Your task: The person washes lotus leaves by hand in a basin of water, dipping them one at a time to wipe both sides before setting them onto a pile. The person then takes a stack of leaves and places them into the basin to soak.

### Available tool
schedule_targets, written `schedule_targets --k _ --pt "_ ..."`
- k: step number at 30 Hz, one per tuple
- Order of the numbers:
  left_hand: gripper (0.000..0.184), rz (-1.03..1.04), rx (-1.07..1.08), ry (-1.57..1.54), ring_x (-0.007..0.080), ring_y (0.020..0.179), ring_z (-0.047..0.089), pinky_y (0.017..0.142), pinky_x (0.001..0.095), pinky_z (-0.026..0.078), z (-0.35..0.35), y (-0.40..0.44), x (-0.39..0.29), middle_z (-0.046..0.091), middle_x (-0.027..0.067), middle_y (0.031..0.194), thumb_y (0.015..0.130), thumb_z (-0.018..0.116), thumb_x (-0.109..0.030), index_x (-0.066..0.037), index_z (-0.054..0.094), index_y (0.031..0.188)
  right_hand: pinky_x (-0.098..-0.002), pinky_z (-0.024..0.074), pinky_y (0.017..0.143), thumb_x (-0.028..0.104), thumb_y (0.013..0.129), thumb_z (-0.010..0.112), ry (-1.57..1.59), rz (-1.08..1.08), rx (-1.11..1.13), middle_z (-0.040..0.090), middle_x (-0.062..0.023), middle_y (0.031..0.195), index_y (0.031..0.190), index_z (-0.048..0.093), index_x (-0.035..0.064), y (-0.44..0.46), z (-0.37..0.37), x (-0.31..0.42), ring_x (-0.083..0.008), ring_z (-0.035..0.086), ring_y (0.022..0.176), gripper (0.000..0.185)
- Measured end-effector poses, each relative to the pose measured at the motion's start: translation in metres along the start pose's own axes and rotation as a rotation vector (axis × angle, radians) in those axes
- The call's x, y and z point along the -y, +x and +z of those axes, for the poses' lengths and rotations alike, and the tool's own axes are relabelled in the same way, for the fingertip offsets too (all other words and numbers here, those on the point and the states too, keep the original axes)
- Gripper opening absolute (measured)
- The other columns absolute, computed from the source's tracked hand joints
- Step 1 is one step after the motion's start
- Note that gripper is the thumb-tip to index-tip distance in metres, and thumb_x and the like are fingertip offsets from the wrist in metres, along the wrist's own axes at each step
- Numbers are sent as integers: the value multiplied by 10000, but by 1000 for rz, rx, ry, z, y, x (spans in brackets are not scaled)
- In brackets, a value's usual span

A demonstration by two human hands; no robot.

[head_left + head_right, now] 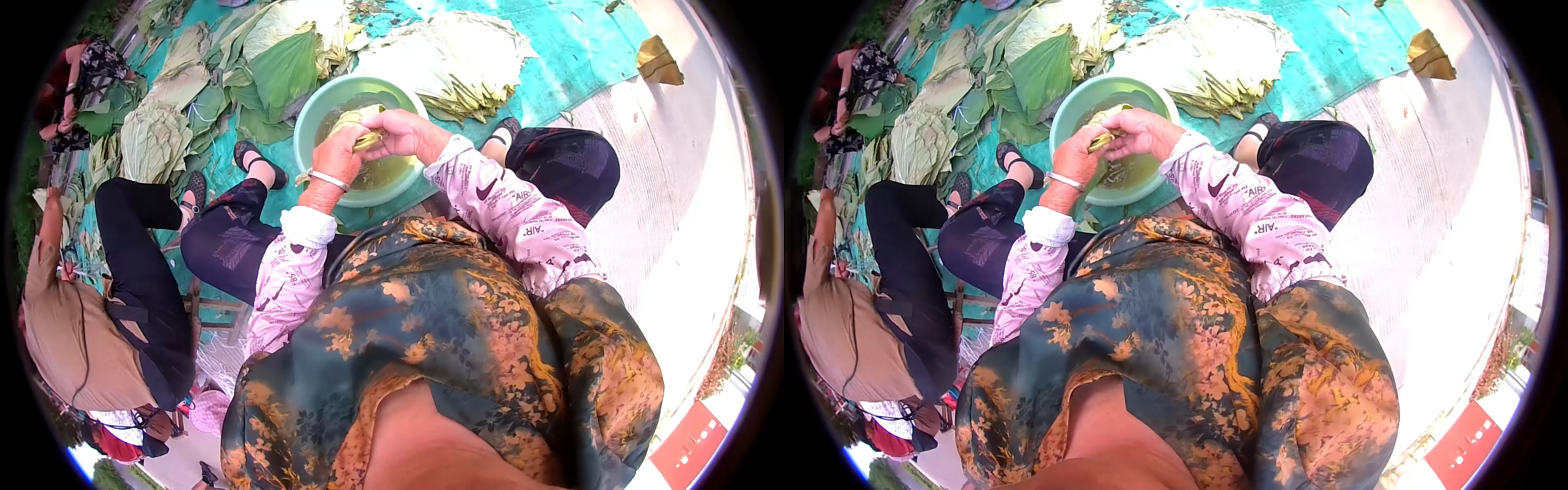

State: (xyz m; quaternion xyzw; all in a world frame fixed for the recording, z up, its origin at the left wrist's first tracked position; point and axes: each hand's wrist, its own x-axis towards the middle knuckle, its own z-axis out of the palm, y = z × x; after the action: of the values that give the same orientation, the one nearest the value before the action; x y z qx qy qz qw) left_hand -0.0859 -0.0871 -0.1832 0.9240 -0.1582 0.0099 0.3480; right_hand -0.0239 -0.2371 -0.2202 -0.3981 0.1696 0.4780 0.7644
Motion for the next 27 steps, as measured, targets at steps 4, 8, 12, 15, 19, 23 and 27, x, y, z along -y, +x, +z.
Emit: schedule_targets --k 4,8,12,15,19,23,27 --pt "196 18 -154 -143 238 786 580 683 290 448 -13 3 -8 587 68 869 742 610 -97 -94 580 936 -321 502 670 128 861 471 -129 -139 -61 605 -99 912 1036 508 17 -42 -11 39 -181 591 789 210" --pt "170 6 -233 -190 230 756 576 664 277 442 -23 5 -21 579 72 843 739 609 -76 -82 576 905 -249 476 659 147 862 485 -276 -472 -79 609 -83 943 1047 510 25 -84 -30 102 -113 565 752 223" --pt "179 2 -233 -215 227 750 574 652 272 441 -22 4 -24 576 71 839 725 616 -61 -84 575 898 -252 466 712 169 872 487 -307 -813 -127 598 -63 998 1088 493 24 -117 -47 167 -105 555 834 260" --pt "182 -22 -214 -217 231 749 575 649 278 442 -23 2 -27 574 76 834 722 618 -57 -84 575 897 -268 460 738 158 884 460 -296 -915 -179 587 -80 1031 1085 488 26 -126 -65 201 -116 556 857 242" --pt "185 -46 -180 -229 233 745 573 650 278 442 -24 -2 -34 573 76 831 722 615 -53 -83 576 901 -276 474 704 148 880 465 -137 -910 -330 589 -93 1032 1076 489 24 -111 -134 204 -127 570 840 233" --pt "236 -70 -135 -245 256 768 581 652 296 455 -23 -2 -42 576 75 845 687 590 0 -89 568 904 -247 472 619 127 849 508 84 -707 -595 617 -85 933 983 544 12 -85 -227 157 -133 574 738 180" --pt "211 -97 -61 -261 246 753 576 652 286 447 -31 3 -69 570 81 836 701 594 -3 -70 569 899 -283 472 579 143 846 515 171 -445 -792 606 -75 867 954 539 39 -98 -276 109 -168 580 706 151"
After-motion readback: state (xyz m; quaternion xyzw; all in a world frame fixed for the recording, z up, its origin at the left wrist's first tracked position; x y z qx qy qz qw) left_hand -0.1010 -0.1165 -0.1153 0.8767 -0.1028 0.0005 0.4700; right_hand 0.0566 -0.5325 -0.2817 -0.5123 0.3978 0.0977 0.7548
